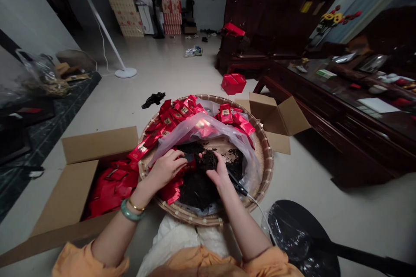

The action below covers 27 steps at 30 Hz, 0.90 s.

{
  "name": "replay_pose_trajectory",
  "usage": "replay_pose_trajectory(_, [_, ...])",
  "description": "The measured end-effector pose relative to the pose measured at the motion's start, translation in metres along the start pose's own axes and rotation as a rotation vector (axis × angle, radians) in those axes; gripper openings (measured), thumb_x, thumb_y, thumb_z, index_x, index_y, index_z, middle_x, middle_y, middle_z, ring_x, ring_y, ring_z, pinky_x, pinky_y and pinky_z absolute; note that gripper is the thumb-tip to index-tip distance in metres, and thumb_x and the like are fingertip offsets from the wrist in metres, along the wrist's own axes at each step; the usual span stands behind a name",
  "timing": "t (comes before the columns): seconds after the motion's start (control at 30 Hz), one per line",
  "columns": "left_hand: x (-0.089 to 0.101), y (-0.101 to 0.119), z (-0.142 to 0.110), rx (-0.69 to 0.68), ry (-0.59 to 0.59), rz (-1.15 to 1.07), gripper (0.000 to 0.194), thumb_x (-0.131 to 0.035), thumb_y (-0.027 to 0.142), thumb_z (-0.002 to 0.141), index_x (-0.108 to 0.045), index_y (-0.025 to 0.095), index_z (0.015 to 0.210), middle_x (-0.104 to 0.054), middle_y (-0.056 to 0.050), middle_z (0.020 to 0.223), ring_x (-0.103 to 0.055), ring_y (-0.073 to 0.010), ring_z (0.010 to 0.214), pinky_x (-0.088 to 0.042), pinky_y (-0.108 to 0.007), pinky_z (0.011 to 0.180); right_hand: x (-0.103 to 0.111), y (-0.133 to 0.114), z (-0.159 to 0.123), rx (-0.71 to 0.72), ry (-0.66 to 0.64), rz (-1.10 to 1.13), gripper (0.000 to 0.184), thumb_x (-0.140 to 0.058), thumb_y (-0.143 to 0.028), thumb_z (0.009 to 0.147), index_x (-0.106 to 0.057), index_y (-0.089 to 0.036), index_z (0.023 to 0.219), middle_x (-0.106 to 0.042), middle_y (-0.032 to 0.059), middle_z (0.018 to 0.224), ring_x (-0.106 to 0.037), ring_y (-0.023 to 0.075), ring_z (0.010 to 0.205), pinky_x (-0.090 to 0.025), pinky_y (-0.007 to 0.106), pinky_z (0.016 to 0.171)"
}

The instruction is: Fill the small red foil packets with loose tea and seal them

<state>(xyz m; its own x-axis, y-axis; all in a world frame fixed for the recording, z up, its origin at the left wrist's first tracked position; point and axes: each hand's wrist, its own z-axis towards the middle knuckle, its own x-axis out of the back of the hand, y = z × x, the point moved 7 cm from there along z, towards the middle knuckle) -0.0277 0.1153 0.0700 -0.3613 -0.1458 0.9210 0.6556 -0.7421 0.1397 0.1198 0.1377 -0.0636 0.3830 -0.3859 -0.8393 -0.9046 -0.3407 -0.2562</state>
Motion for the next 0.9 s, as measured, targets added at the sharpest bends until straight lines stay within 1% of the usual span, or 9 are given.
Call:
replay_pose_trajectory(0.1, [-0.005,-0.001,-0.002,-0.014,-0.04,-0.089,0.021,-0.043,0.02,0.09,-0.063,0.02,0.097,-0.059,-0.008,0.104,-0.055,-0.0171,0.091,-0.048,-0.03,0.075,0.0,-0.003,0.001,0.021,0.015,0.033,0.013,-0.05,-0.024,0.078,-0.061,-0.017,0.077,-0.07,0.0047,0.072,-0.068,0.0185,0.076,-0.054,0.036,0.079])
replay_pose_trajectory(0.2, [-0.006,0.002,0.0,-0.016,-0.038,-0.165,0.019,-0.044,0.019,0.09,-0.062,0.02,0.095,-0.056,-0.008,0.111,-0.055,-0.0175,0.099,-0.049,-0.031,0.081,-0.003,-0.007,-0.002,0.034,0.011,0.032,0.012,-0.051,-0.025,0.078,-0.06,-0.018,0.077,-0.07,0.0039,0.074,-0.067,0.0176,0.078,-0.054,0.034,0.078])
replay_pose_trajectory(0.27, [-0.005,0.005,0.003,-0.015,-0.032,-0.182,0.019,-0.043,0.018,0.09,-0.062,0.019,0.094,-0.054,-0.01,0.114,-0.053,-0.0183,0.102,-0.049,-0.033,0.083,-0.008,-0.01,-0.007,0.048,-0.019,0.017,0.012,-0.051,-0.026,0.078,-0.06,-0.018,0.078,-0.07,0.0029,0.076,-0.067,0.0171,0.078,-0.054,0.034,0.076])
replay_pose_trajectory(0.37, [-0.001,0.011,0.011,-0.008,-0.026,-0.17,0.02,-0.041,0.017,0.091,-0.06,0.018,0.097,-0.052,-0.011,0.117,-0.049,-0.0197,0.106,-0.048,-0.035,0.086,-0.017,-0.016,-0.014,0.079,-0.074,-0.02,0.013,-0.05,-0.028,0.079,-0.06,-0.02,0.079,-0.069,0.0013,0.077,-0.066,0.0165,0.075,-0.053,0.036,0.077])
replay_pose_trajectory(0.43, [0.0,0.015,0.015,0.006,-0.033,-0.167,0.02,-0.04,0.018,0.091,-0.059,0.018,0.098,-0.051,-0.011,0.118,-0.047,-0.0201,0.109,-0.047,-0.036,0.088,-0.02,-0.019,-0.017,0.105,-0.082,-0.056,0.013,-0.05,-0.029,0.08,-0.059,-0.02,0.08,-0.069,0.0008,0.078,-0.066,0.016,0.075,-0.053,0.036,0.076])
replay_pose_trajectory(0.57, [-0.007,0.019,0.019,0.013,-0.08,-0.159,0.02,-0.038,0.019,0.092,-0.058,0.018,0.094,-0.053,-0.01,0.112,-0.049,-0.0194,0.102,-0.048,-0.036,0.084,-0.018,-0.022,-0.018,0.134,-0.023,-0.086,0.011,-0.051,-0.028,0.079,-0.059,-0.02,0.077,-0.069,0.0003,0.074,-0.067,0.0156,0.071,-0.054,0.033,0.072])
replay_pose_trajectory(0.7, [-0.01,0.021,0.018,0.015,-0.074,-0.157,0.02,-0.038,0.02,0.092,-0.059,0.019,0.093,-0.052,-0.009,0.112,-0.049,-0.0194,0.1,-0.049,-0.036,0.084,-0.015,-0.024,-0.02,0.115,0.061,-0.022,0.012,-0.049,-0.026,0.079,-0.057,-0.02,0.072,-0.067,-0.0006,0.068,-0.066,0.0147,0.068,-0.054,0.032,0.071])
replay_pose_trajectory(0.8, [-0.01,0.025,0.02,0.011,-0.082,-0.146,0.019,-0.039,0.018,0.091,-0.058,0.019,0.096,-0.051,-0.009,0.115,-0.048,-0.0194,0.102,-0.048,-0.036,0.085,-0.029,-0.033,-0.027,0.176,0.029,-0.011,0.012,-0.049,-0.027,0.079,-0.057,-0.021,0.072,-0.067,-0.0018,0.066,-0.065,0.0127,0.064,-0.054,0.029,0.07])
replay_pose_trajectory(0.9, [-0.01,0.03,0.024,-0.004,-0.091,-0.131,0.02,-0.039,0.017,0.091,-0.056,0.019,0.1,-0.05,-0.009,0.118,-0.046,-0.0196,0.103,-0.048,-0.037,0.086,-0.055,-0.039,-0.038,0.243,-0.051,-0.039,0.013,-0.05,-0.03,0.079,-0.058,-0.021,0.074,-0.068,-0.0013,0.07,-0.065,0.0125,0.067,-0.054,0.028,0.071])
